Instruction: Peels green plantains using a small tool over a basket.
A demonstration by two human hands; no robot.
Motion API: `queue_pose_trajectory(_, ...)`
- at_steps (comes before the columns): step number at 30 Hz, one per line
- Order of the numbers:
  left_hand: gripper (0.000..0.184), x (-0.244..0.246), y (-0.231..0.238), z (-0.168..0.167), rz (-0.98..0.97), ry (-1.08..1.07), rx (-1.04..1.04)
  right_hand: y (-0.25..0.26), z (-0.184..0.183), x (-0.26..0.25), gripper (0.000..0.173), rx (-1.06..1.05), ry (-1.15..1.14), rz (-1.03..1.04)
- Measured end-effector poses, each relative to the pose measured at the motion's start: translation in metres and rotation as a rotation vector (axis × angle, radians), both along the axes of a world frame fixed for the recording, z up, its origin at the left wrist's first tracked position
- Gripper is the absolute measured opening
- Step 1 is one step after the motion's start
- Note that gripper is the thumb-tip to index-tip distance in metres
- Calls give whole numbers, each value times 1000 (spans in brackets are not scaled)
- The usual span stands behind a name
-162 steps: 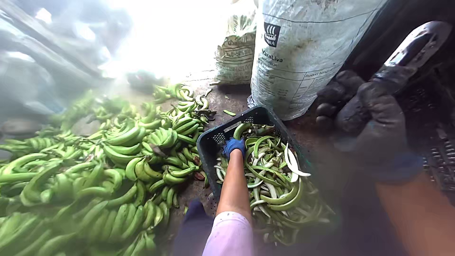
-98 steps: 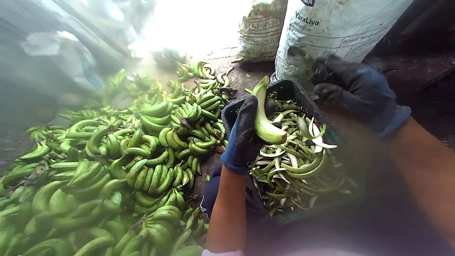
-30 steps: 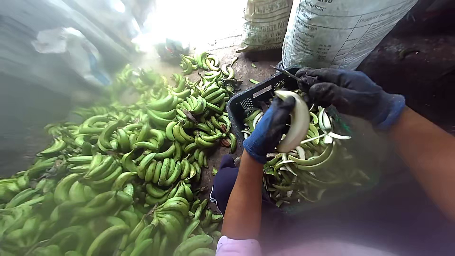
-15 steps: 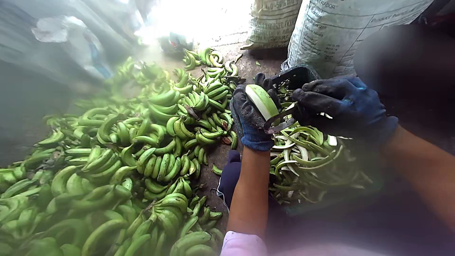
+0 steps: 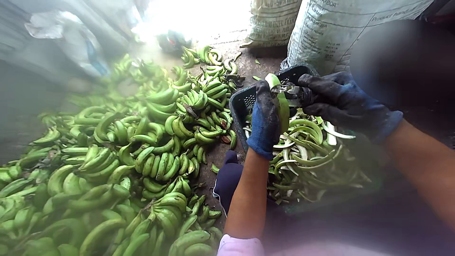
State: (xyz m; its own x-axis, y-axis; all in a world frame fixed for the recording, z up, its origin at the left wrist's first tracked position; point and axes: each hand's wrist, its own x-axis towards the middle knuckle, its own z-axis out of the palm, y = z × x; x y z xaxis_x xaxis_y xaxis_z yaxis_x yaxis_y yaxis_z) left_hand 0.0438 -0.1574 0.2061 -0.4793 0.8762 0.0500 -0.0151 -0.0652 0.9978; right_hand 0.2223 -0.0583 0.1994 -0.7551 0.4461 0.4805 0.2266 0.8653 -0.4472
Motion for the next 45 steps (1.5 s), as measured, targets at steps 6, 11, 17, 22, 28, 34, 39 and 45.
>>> queue_pose_trajectory(6,42,3,2,-6,14,56,169,-6,5,2,52,-47,12,23)
queue_pose_trajectory(11,49,14,0,-6,-3,535,25,-4,8,4,46,-431,-144,-206)
queue_pose_trajectory(17,42,11,9,-4,-187,-219,-27,15,-21,17,36,-925,-81,-194)
queue_pose_trajectory(22,41,-12,0,-6,-223,-369,21,-8,1,20,57,-283,-68,64)
queue_pose_trajectory(28,51,-24,1,-3,-283,-564,136,-3,-5,33,52,132,-115,145)
queue_pose_trajectory(34,45,-7,-2,5,-246,-558,164,0,1,36,53,137,-111,143)
queue_pose_trajectory(39,44,10,-24,7,-176,134,59,-2,3,24,50,-135,11,6)
queue_pose_trajectory(45,46,-8,-9,0,-198,-185,164,10,-7,32,47,-485,-85,-202)
